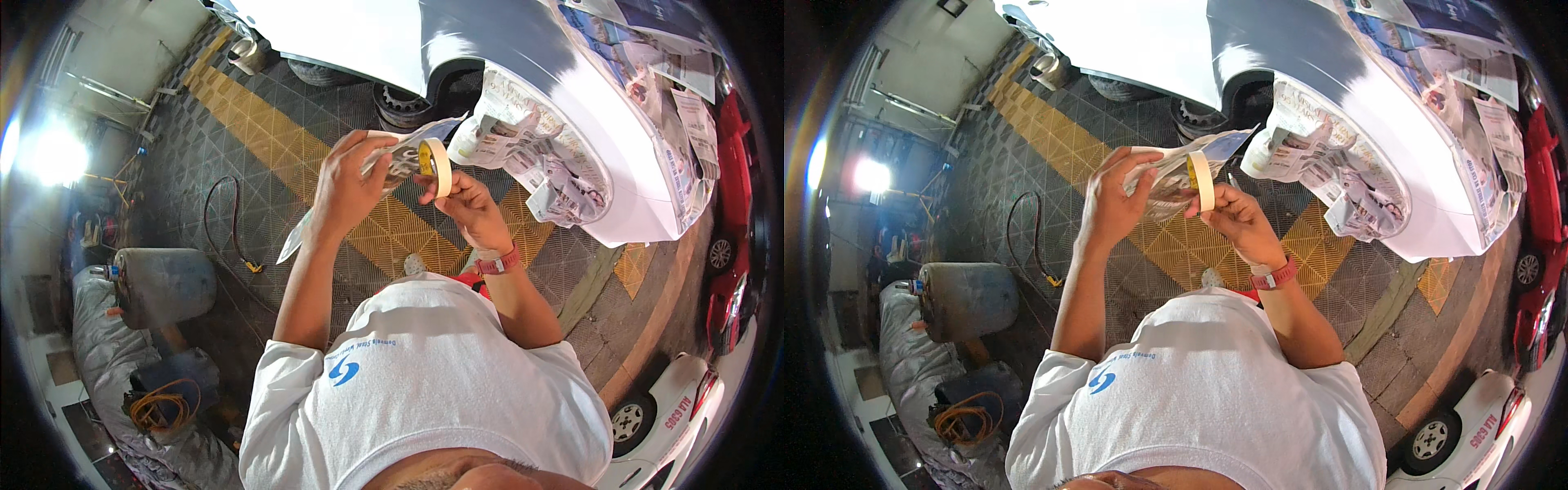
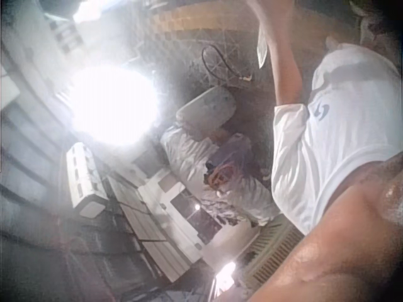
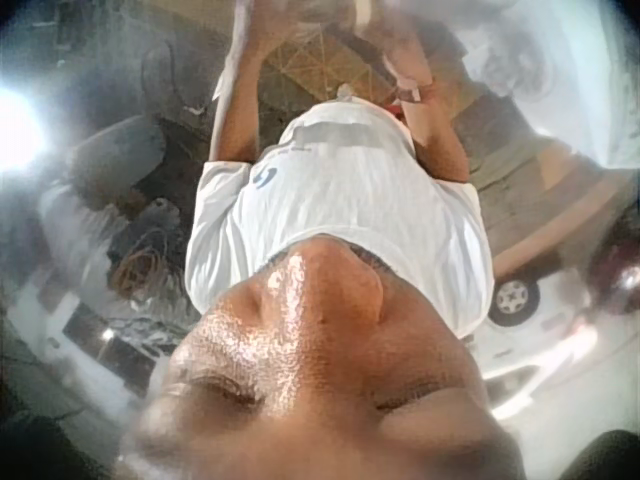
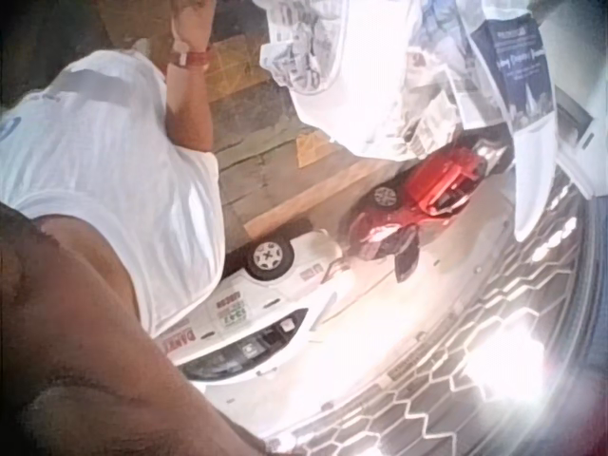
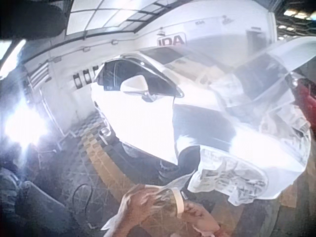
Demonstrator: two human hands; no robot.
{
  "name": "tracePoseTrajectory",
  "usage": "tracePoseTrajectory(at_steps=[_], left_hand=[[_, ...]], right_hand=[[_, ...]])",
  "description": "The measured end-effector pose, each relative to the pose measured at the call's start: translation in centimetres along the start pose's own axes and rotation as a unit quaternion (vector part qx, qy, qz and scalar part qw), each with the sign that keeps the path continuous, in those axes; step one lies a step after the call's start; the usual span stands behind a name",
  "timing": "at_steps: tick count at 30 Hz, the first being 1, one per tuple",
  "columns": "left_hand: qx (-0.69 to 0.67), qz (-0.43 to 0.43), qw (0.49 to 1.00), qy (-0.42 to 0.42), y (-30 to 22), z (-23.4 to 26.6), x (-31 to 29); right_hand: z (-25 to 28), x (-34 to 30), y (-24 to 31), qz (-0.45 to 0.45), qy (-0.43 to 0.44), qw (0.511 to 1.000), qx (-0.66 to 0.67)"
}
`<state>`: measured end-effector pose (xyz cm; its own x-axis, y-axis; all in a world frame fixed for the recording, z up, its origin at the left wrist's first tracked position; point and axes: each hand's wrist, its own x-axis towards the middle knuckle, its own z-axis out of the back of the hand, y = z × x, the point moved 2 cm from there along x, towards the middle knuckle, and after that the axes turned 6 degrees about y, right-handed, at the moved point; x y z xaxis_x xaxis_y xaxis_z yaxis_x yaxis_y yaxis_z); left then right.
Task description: The person walks to a white car and uses masking tape to secure sheets of newspaper over the front fender and hood area. They smooth the paper and apply tape along the edges to hold it in place.
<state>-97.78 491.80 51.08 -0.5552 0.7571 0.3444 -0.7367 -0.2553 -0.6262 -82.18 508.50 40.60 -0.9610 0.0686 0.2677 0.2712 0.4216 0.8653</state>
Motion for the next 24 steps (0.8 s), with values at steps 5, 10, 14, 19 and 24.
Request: tracePoseTrajectory(at_steps=[5, 10, 14, 19, 24], left_hand=[[-0.045, 0.033, 0.998, 0.003, 2.3, -2.0, -1.7], [-0.089, 0.037, 0.995, -0.013, 2.8, -2.8, -2.4], [-0.095, 0.039, 0.995, -0.015, 3.0, -2.7, -2.7], [-0.101, 0.022, 0.995, -0.013, 4.1, -3.5, -3.0], [-0.093, 0.037, 0.994, -0.048, 3.4, -3.1, -3.1]], right_hand=[[-1.9, 0.6, 1.2, -0.031, -0.036, 0.995, 0.089], [-1.3, 0.2, 0.6, -0.05, -0.001, 0.999, -0.007], [-1.2, 0.2, 0.3, -0.06, 0.032, 0.998, 0.0], [-1.7, 0.7, -0.1, -0.101, -0.001, 0.995, -0.021], [-2.4, 1.7, 0.7, -0.102, 0.047, 0.987, -0.118]])
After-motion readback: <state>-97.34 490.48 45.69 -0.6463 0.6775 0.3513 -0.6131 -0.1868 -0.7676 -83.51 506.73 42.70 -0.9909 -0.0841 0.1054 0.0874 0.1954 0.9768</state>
